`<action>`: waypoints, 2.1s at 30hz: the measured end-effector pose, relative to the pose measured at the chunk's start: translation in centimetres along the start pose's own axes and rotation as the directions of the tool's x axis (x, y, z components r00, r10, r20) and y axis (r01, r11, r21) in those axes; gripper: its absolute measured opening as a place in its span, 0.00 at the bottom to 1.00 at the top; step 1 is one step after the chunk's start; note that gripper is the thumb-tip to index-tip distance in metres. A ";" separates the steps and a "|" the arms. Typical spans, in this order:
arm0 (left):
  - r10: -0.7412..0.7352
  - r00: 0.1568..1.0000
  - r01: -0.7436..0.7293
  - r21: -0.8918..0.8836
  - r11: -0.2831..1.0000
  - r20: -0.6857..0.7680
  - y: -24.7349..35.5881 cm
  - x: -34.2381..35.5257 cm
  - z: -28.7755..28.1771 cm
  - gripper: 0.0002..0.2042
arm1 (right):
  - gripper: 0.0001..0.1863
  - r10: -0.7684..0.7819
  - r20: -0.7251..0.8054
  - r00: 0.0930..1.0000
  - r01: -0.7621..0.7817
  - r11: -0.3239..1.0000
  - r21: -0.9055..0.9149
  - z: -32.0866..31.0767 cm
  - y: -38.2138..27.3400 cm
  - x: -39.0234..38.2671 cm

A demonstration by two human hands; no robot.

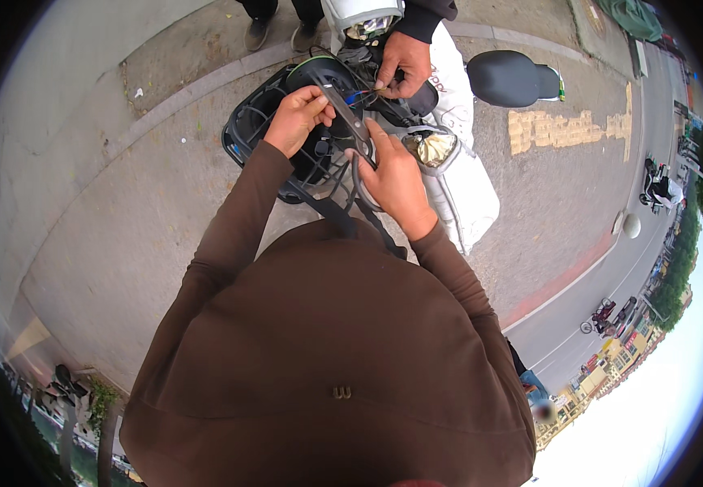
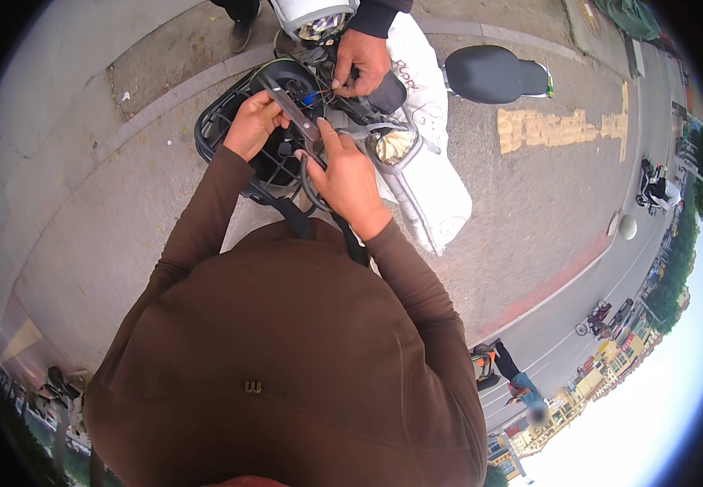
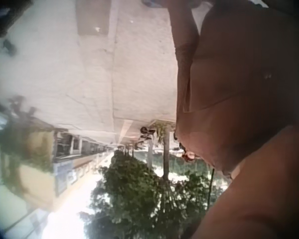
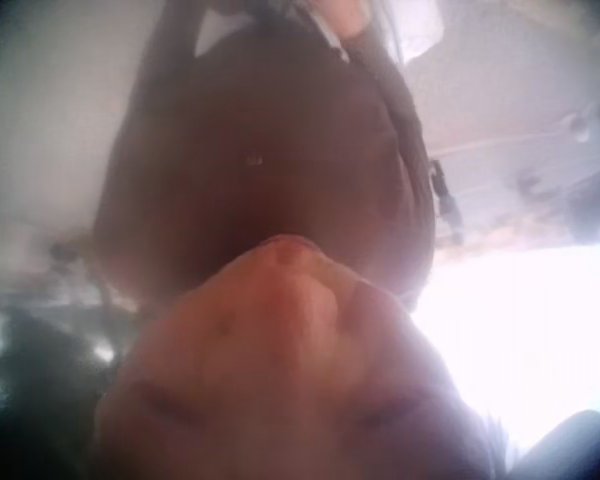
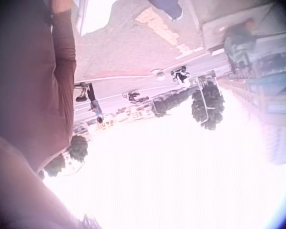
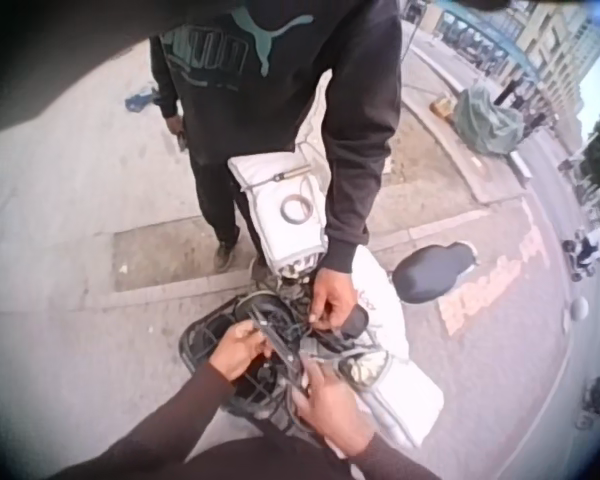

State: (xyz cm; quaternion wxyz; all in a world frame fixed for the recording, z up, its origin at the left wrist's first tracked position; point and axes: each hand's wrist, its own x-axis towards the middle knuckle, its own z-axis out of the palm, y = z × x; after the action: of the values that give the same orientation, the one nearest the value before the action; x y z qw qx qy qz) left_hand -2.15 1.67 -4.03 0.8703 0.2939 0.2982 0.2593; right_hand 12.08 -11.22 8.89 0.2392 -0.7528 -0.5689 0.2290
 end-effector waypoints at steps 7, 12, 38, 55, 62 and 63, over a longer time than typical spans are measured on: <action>0.017 0.998 -0.029 -0.184 0.983 -0.067 -0.5 -0.3 0.5 0.06 | 0.31 -0.108 0.121 0.987 0.135 0.961 -0.242 -5.0 -1.5 -3.5; 0.015 1.000 -0.016 -0.073 0.997 -0.013 -0.5 0.3 0.2 0.06 | 0.26 0.064 0.010 0.998 -0.064 0.998 -0.027 -8.1 0.8 -9.2; 0.107 0.992 -0.108 -0.011 0.994 -0.065 -0.8 0.2 0.8 0.06 | 0.15 0.400 -0.328 0.856 -0.369 0.916 0.157 -8.0 -0.7 -5.4; 0.130 0.987 -0.132 -0.010 0.991 -0.099 -1.0 -0.2 1.2 0.04 | 0.06 0.590 -0.108 0.800 -0.310 0.561 0.767 5.2 1.7 6.0; 0.221 0.969 -0.168 0.364 0.916 -0.109 -0.7 -0.3 1.8 0.05 | 0.10 0.411 -0.254 0.876 -0.268 0.851 0.453 6.6 2.7 6.7; 0.252 0.960 -0.178 0.430 0.885 -0.120 -0.7 -0.3 2.0 0.05 | 0.10 0.396 -0.256 0.882 -0.271 0.871 0.410 6.8 2.9 6.5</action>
State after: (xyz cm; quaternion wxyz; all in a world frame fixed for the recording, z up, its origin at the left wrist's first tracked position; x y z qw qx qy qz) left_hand -0.81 0.26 -3.13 0.7245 0.4800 0.3859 0.3094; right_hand 11.65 -4.91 1.29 0.4223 -0.8110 -0.3275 0.2381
